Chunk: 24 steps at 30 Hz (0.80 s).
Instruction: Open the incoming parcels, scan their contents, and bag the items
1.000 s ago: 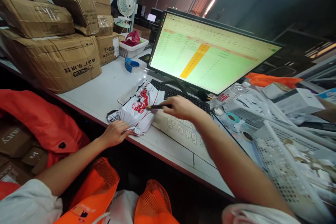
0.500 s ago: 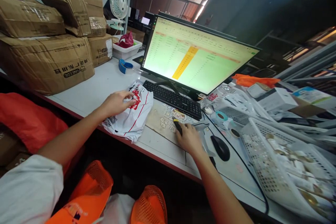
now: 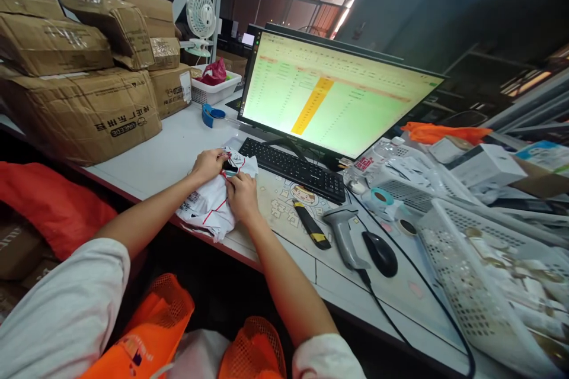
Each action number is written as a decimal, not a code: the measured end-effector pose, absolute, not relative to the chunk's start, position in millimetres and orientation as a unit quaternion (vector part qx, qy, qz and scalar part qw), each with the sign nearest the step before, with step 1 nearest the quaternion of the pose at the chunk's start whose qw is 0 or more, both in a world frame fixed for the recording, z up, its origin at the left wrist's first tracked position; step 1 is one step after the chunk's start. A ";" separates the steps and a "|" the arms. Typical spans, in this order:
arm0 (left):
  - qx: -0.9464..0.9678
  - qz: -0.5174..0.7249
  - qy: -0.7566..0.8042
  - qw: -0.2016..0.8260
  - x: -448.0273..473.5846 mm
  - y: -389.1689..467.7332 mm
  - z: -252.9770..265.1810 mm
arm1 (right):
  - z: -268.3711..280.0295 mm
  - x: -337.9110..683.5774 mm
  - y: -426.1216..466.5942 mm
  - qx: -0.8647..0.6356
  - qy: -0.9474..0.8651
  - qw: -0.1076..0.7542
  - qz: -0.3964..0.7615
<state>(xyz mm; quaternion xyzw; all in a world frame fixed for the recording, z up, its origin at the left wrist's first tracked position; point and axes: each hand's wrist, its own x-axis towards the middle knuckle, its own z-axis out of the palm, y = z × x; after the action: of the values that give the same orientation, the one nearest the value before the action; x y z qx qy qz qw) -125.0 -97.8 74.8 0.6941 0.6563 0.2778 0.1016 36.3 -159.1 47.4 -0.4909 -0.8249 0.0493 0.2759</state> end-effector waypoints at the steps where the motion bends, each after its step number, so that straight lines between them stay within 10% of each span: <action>1: 0.682 0.283 0.667 0.101 -130.0 -93.2 74.8 | 48.2 39.6 -160.4 -0.473 -0.829 0.294 0.057; 14: 0.590 0.248 0.759 0.120 -176.6 -69.2 33.4 | 40.1 107.7 -271.9 -0.374 -0.858 0.323 0.142; 20: 0.783 0.315 0.535 -0.029 -164.5 -106.8 53.5 | 37.5 120.0 -255.1 -0.514 -0.714 0.386 0.278; 24: 0.859 0.210 0.454 0.109 -157.5 -120.8 53.2 | 32.4 112.6 -221.9 -0.566 -0.628 0.415 0.338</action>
<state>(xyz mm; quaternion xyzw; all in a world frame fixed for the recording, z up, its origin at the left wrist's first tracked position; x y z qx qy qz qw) -157.5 -120.8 53.2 0.8587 0.4544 0.2103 0.1091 112.6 -221.9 32.4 -0.5656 -0.6275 0.3379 0.4148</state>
